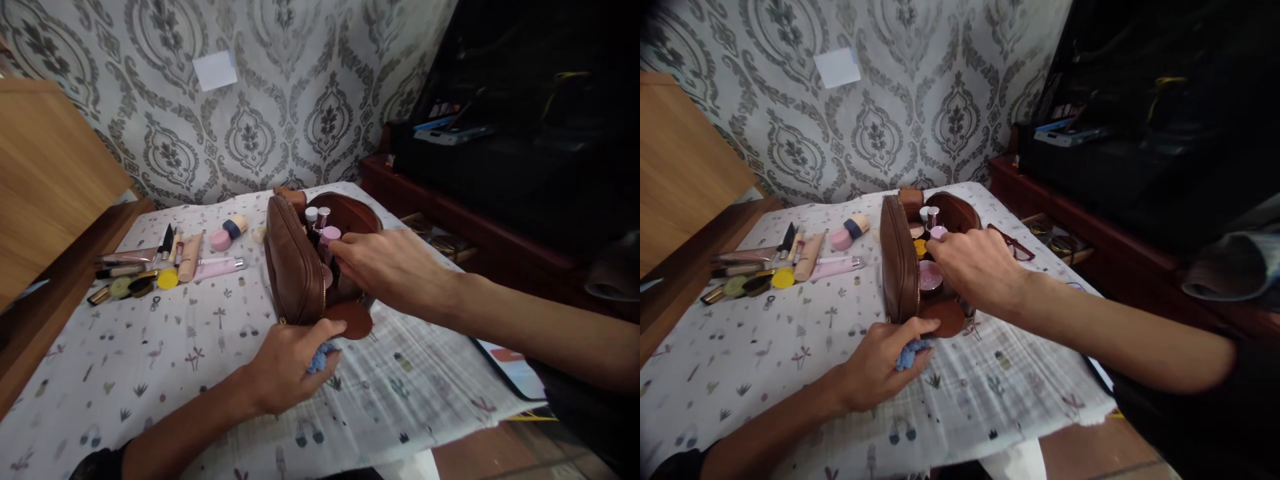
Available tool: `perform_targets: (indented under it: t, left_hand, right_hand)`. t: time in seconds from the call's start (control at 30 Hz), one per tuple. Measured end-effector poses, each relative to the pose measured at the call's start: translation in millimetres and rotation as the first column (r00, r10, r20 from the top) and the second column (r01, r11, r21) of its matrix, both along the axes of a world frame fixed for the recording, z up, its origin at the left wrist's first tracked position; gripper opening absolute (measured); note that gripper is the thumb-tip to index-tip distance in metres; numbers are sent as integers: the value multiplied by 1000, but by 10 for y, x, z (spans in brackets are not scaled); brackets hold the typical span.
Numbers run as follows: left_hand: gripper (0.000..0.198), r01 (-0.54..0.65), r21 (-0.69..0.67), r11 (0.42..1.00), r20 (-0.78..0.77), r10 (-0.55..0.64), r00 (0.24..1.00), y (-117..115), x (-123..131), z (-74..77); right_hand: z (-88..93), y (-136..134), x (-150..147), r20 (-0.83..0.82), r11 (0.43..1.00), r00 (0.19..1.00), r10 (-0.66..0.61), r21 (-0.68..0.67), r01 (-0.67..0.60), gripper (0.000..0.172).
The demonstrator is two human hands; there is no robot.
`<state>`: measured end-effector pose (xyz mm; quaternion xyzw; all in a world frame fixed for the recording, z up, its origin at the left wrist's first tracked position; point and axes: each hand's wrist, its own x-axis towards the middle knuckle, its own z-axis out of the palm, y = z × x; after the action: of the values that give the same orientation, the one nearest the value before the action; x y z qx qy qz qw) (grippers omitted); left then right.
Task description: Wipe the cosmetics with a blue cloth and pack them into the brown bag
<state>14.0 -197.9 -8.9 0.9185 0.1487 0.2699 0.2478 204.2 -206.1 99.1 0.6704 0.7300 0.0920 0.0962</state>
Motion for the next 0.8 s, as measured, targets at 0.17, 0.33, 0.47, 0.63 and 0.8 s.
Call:
perform_targets:
  t: [0.17,0.33,0.47,0.63,0.8]
  left_hand:
    - [32,0,-22,1000,-46,-1,999,7,-17,13]
    - [33,-12,-21,1000,-64,11,998,-2,-21,9]
    - [34,-21,-26,999,-84,18,996,-15,-27,26]
    - [35,-25,-32,999,-92,22,995,-19,-28,33]
    - [35,-29,-44,999,-98,25,995,-17,-23,24]
  right_hand:
    - [-8,58,28,56,1000,998,-13,-27,15,30]
    - [27,30,2,61,999,998,21,-44,-19,26]
    - [57,-11,-2,27,997,998,56,-48,-55,25]
    - [58,-27,11,21,996,997,76,-48,-75,30]
    - [52,-15,8,10,996,997,81,-49,-80,33]
